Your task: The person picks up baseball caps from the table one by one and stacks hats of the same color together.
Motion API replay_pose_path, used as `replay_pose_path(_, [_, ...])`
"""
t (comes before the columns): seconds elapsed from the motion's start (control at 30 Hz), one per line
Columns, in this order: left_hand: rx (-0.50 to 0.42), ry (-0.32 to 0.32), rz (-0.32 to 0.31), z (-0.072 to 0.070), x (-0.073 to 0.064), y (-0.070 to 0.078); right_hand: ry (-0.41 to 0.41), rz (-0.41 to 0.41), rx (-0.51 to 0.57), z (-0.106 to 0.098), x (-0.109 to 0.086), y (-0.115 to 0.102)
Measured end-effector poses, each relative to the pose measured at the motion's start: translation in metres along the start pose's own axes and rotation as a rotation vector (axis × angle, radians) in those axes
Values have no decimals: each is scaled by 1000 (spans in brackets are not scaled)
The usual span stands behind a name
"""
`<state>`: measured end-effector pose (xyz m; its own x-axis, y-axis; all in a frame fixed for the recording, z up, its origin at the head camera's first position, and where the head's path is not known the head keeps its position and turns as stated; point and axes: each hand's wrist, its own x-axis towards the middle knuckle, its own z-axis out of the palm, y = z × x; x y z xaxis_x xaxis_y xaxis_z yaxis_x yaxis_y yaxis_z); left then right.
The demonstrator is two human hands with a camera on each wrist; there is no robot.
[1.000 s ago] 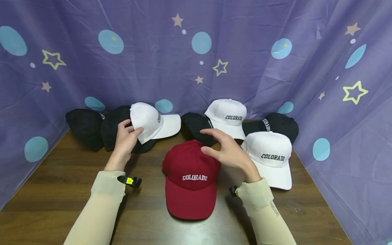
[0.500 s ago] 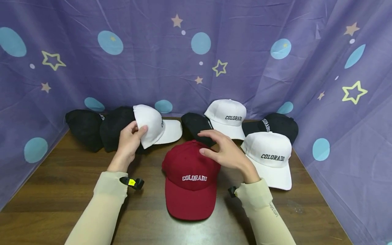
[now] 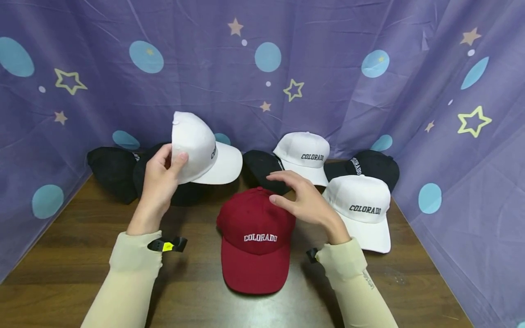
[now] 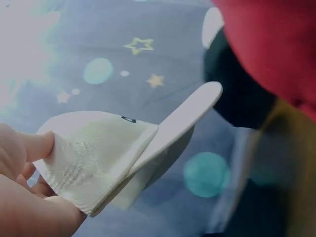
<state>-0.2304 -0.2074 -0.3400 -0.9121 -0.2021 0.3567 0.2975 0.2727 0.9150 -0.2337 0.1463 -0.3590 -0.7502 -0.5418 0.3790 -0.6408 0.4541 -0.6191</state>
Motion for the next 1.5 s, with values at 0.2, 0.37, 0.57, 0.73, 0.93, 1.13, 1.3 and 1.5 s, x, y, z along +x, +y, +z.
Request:
replay_pose_path(0.2, [-76, -47, 97, -18, -7, 26, 59, 5, 39, -6, -1, -4])
replay_pose_path(0.37, [-219, -262, 165, -33, -14, 40, 124, 1, 75, -10, -2, -6])
replay_pose_path(0.57, [-370, -517, 212, -42, -21, 44, 177, -18, 146, -13, -4, -12])
replay_pose_path(0.73, [-412, -720, 278, -39, -22, 43, 168, -32, 202, -14, -5, -17])
replay_pose_path(0.93, [-391, -897, 323, -32, -22, 41, 76, -40, 287, -15, -6, -19])
replay_pose_path(1.13, [-427, -1015, 360, -26, -20, 35, 12, -24, 375, -13, -7, -19])
replay_pose_path(1.3, [-420, -1047, 329, -23, -19, 31, -10, -28, 422, -11, -7, -19])
replay_pose_path(1.5, [-361, -1014, 236, -23, -18, 29, -23, -11, 455, -10, -7, -16])
